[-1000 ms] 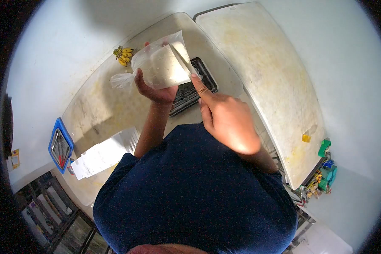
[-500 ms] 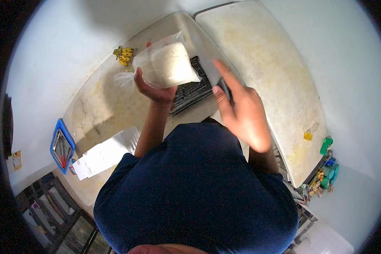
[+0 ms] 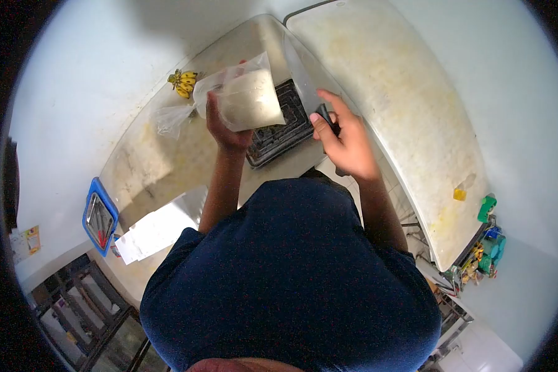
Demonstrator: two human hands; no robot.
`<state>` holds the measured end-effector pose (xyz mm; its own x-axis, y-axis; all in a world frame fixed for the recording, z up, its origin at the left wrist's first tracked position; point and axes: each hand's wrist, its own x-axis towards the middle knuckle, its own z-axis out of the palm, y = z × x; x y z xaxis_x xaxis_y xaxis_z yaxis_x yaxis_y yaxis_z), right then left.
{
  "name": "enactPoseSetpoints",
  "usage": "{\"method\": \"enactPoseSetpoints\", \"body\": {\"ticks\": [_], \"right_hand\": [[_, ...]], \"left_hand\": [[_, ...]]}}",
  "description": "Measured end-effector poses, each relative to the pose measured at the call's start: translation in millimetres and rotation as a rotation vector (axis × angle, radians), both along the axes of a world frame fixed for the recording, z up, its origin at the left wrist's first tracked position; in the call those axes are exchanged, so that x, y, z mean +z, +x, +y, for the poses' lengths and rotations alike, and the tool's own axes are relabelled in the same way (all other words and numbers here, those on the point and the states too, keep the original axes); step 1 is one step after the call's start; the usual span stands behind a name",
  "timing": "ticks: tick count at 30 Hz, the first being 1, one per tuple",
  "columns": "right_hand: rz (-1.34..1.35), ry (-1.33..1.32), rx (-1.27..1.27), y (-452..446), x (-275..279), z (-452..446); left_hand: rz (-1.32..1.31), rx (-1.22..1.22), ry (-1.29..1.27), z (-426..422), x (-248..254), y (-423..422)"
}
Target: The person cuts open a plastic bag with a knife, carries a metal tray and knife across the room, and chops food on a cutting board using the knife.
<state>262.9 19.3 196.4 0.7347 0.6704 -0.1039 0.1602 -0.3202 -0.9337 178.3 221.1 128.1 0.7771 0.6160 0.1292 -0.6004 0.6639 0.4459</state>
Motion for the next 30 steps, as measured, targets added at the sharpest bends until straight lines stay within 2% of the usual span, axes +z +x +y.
{"method": "enactPoseSetpoints", "body": {"ticks": [5,8,11,17,20,23,26,28,30], "right_hand": [[0.241,0.124,0.085,13.5,-46.4,2.0],[0.391,0.203,0.152,21.0,-76.8,5.7],[0.410,0.182,0.073,20.4,-108.7,8.1],[0.539,0.057,0.114,29.2,-130.0,8.0],[0.561,0.038,0.104,37.5,-145.4,8.8],[0.542,-0.009,0.119,47.1,-155.5,9.2],[0.542,-0.017,0.106,53.1,-166.8,11.4],[0.537,-0.053,0.103,55.3,-178.3,10.3],[0.550,-0.060,0.104,60.2,-185.8,12.7]], "left_hand": [[0.176,0.056,0.103,10.1,-23.8,5.1],[0.325,0.148,0.279,12.0,-26.1,2.4],[0.473,0.207,0.425,21.5,-45.5,-1.1],[0.597,0.199,0.638,46.8,-105.1,-1.2],[0.547,0.173,0.759,58.8,-98.8,11.5],[0.610,0.155,0.780,72.2,-98.1,25.6],[0.800,0.179,1.172,104.9,-115.5,39.0],[0.954,0.200,1.420,138.4,-170.4,43.6],[1.055,0.182,1.587,155.1,-178.7,52.7]]}}
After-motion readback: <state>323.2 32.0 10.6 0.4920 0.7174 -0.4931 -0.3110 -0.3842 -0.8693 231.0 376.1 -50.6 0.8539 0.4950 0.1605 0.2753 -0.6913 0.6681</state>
